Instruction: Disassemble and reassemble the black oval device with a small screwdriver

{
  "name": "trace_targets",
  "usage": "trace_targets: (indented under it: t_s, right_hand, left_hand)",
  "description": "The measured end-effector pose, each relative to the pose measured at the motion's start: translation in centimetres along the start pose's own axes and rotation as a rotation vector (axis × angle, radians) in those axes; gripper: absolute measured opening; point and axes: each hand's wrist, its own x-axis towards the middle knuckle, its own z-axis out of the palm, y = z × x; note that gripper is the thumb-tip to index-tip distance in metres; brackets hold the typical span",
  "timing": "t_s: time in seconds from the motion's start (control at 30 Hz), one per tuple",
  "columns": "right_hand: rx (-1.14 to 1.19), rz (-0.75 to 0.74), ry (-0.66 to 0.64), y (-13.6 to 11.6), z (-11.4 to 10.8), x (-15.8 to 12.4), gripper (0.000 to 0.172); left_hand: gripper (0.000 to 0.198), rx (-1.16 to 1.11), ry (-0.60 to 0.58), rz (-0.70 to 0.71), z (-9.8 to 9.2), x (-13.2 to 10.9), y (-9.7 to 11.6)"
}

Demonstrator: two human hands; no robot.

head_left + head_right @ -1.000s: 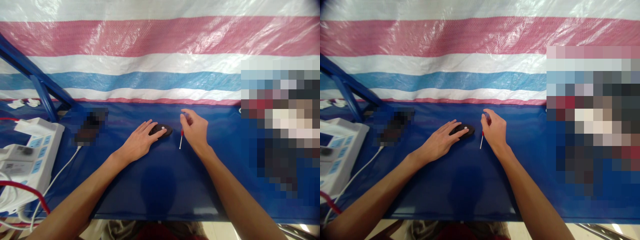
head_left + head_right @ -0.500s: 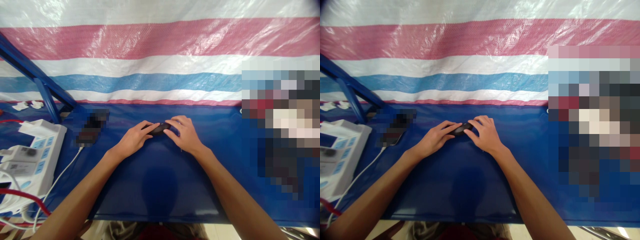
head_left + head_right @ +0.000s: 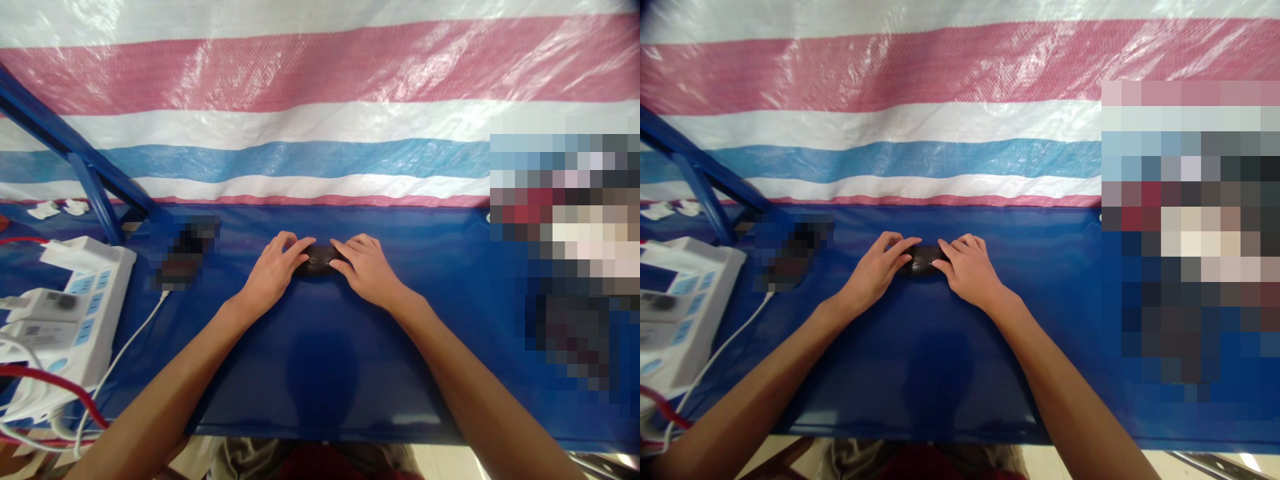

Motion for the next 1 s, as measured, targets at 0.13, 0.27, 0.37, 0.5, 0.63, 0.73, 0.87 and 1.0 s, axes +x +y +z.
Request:
trace_targets:
  t_s: [0.13, 0.27, 0.37, 0.5, 0.63, 0.73, 0.87, 1.0]
  right_hand:
    - [-0.045, 0.035, 0.003, 0.0, 0.1, 0.0, 0.039]
    - [-0.055, 0.05, 0.007, 0.1, -0.1, 0.0, 0.034]
    - [-0.05, 0.051, 0.002, 0.1, -0.3, 0.0, 0.033]
    - [-0.047, 0.056, -0.008, 0.0, -0.4, 0.0, 0.033]
    - [-0.038, 0.052, -0.009, 0.1, -0.3, 0.0, 0.034]
    - [-0.032, 0.06, -0.013, 0.1, -0.2, 0.0, 0.034]
    - [-0.015, 0.06, -0.021, 0.1, -0.1, 0.0, 0.035]
    - [-0.02, 0.05, -0.022, 0.0, -0.3, 0.1, 0.035]
  left_hand:
    - [0.029, 0.025, -0.023, 0.028, 0.0, 0.0, 0.0]
    - [0.026, 0.022, -0.009, 0.044, -0.1, -0.1, 0.0]
    - [0.025, -0.01, 0.011, 0.048, -0.2, -0.2, -0.2]
    - [0.026, -0.016, 0.036, 0.098, -0.3, -0.2, -0.6]
    - [0.026, -0.006, 0.043, 0.179, -0.3, -0.3, -0.5]
    - [0.025, -0.023, 0.078, 0.202, -0.2, -0.4, -0.3]
    - [0.027, -0.026, 0.093, 0.187, 0.0, -0.5, 0.0]
    - [0.045, 0.082, 0.003, 0.143, -0.1, -0.4, 0.7]
